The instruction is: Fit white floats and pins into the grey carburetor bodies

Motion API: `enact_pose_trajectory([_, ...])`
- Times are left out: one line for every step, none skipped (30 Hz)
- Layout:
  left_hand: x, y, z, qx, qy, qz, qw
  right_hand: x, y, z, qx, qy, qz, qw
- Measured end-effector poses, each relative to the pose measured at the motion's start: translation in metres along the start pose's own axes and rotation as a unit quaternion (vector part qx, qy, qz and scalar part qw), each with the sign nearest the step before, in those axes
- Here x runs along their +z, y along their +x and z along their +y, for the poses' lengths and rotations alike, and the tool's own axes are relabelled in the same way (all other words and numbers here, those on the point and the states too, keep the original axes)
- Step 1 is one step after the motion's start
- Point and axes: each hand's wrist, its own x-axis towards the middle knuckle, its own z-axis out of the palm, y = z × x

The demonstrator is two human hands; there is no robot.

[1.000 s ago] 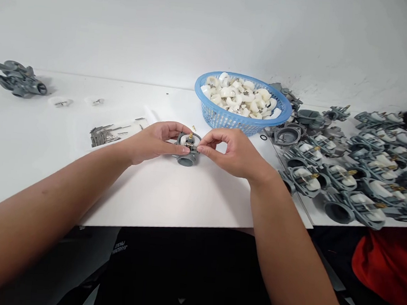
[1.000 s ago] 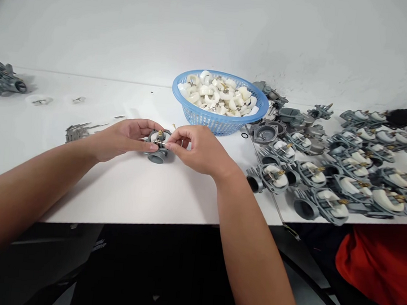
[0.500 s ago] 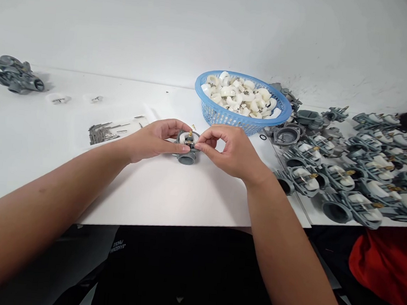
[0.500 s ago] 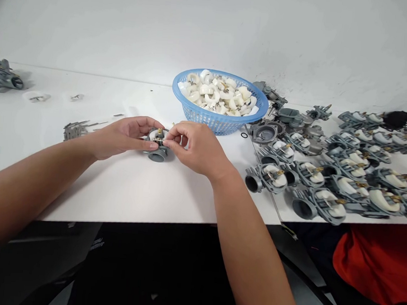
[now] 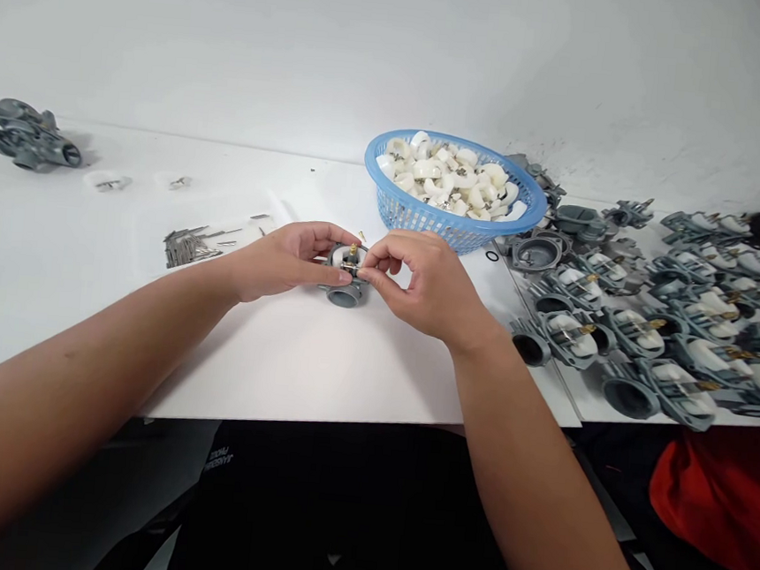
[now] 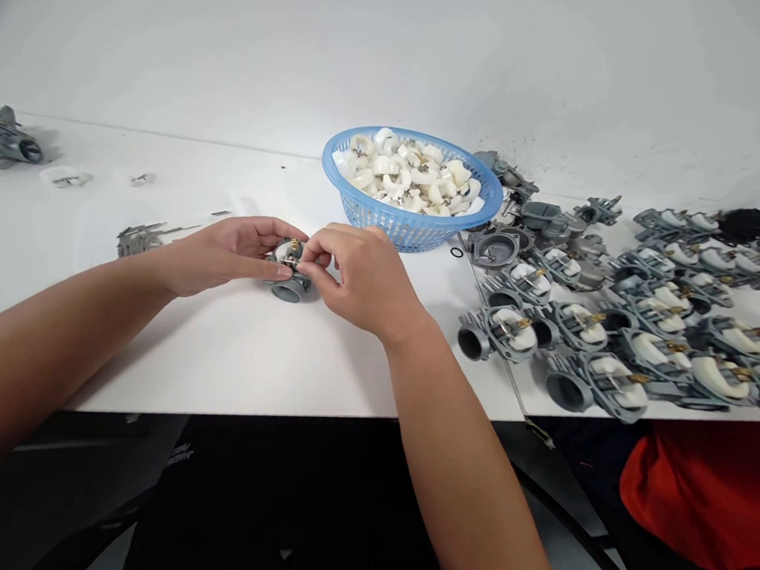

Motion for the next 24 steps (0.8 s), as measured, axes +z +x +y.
enact_pose_trajectory([0.0003,-0.0003,0.0004,0.000,0.003,-0.001,1.000,0.0007,0.0002,0.0003,-0.004,-0.002,0.002,1.000])
enact_pose_trajectory([0.0006,-0.0005,0.0008,0.000,0.006,-0.001,1.000,0.0012,0.0004,0.0006,-0.006,-0.002,0.002,1.000])
enact_pose_trajectory([0.0008,-0.0006,0.0010,0.001,0.008,-0.001,1.000,0.0015,0.0005,0.0008,-0.005,-0.001,0.000,1.000])
enact_pose_trajectory([0.0009,-0.0006,0.0011,0.000,0.009,0.000,1.000,0.0016,0.0006,0.0009,-0.002,0.000,-0.003,1.000])
enact_pose_trajectory([0.0010,-0.0006,0.0011,0.000,0.010,0.001,1.000,0.0015,0.0006,0.0009,0.001,0.002,-0.005,1.000])
enact_pose_trajectory([0.0010,-0.0006,0.0010,-0.002,0.010,0.003,1.000,0.0012,0.0006,0.0008,0.006,0.004,-0.008,1.000])
enact_pose_trajectory([0.0010,-0.0006,0.0010,-0.003,0.009,0.005,1.000,0.0007,0.0005,0.0005,0.011,0.007,-0.009,1.000])
enact_pose_trajectory([0.0010,-0.0005,0.0008,-0.004,0.008,0.007,1.000,0.0002,0.0004,0.0002,0.014,0.011,-0.009,1.000])
enact_pose_trajectory([0.0010,-0.0005,0.0007,-0.006,0.007,0.009,1.000,-0.0002,0.0003,-0.0001,0.016,0.015,-0.009,1.000])
enact_pose_trajectory([0.0010,-0.0004,0.0005,-0.006,0.007,0.010,1.000,-0.0007,0.0002,-0.0004,0.018,0.019,-0.007,1.000])
enact_pose_trajectory([0.0010,-0.0003,0.0003,-0.006,0.008,0.013,1.000,-0.0011,0.0001,-0.0007,0.020,0.023,-0.006,1.000])
enact_pose_trajectory([0.0010,-0.0003,0.0000,-0.005,0.010,0.015,1.000,-0.0013,0.0001,-0.0010,0.023,0.025,-0.007,0.999])
enact_pose_trajectory([0.0010,-0.0001,-0.0004,-0.003,0.013,0.016,1.000,-0.0015,0.0001,-0.0011,0.026,0.027,-0.008,0.999])
enact_pose_trajectory([0.0009,0.0000,-0.0008,-0.001,0.015,0.015,1.000,-0.0017,0.0001,-0.0013,0.029,0.029,-0.010,0.999])
enact_pose_trajectory([0.0007,0.0000,-0.0012,0.001,0.018,0.013,1.000,-0.0018,0.0002,-0.0013,0.033,0.032,-0.013,0.999])
enact_pose_trajectory([0.0005,0.0001,-0.0016,0.002,0.020,0.011,1.000,-0.0019,0.0002,-0.0014,0.036,0.035,-0.014,0.999])
enact_pose_trajectory([0.0002,0.0001,-0.0018,0.002,0.021,0.008,1.000,-0.0021,0.0002,-0.0014,0.038,0.039,-0.013,0.998])
enact_pose_trajectory([-0.0001,0.0000,-0.0019,0.001,0.023,0.006,1.000,-0.0024,0.0001,-0.0015,0.040,0.043,-0.010,0.998])
enact_pose_trajectory([-0.0003,-0.0001,-0.0019,-0.002,0.024,0.005,1.000,-0.0027,-0.0002,-0.0015,0.043,0.047,-0.006,0.998])
enact_pose_trajectory([-0.0005,-0.0003,-0.0017,-0.004,0.028,0.006,1.000,-0.0032,-0.0007,-0.0016,0.047,0.050,-0.003,0.998])
enact_pose_trajectory([-0.0006,-0.0006,-0.0013,-0.008,0.035,0.010,0.999,-0.0036,-0.0014,-0.0016,0.053,0.053,-0.003,0.997])
enact_pose_trajectory([-0.0007,-0.0010,-0.0009,-0.013,0.044,0.014,0.999,-0.0040,-0.0022,-0.0016,0.063,0.056,-0.007,0.996])
enact_pose_trajectory([-0.0008,-0.0014,-0.0005,-0.020,0.055,0.020,0.998,-0.0042,-0.0033,-0.0015,0.078,0.059,-0.018,0.995])
enact_pose_trajectory([-0.0009,-0.0018,-0.0002,-0.030,0.068,0.028,0.997,-0.0042,-0.0043,-0.0014,0.095,0.065,-0.034,0.993])
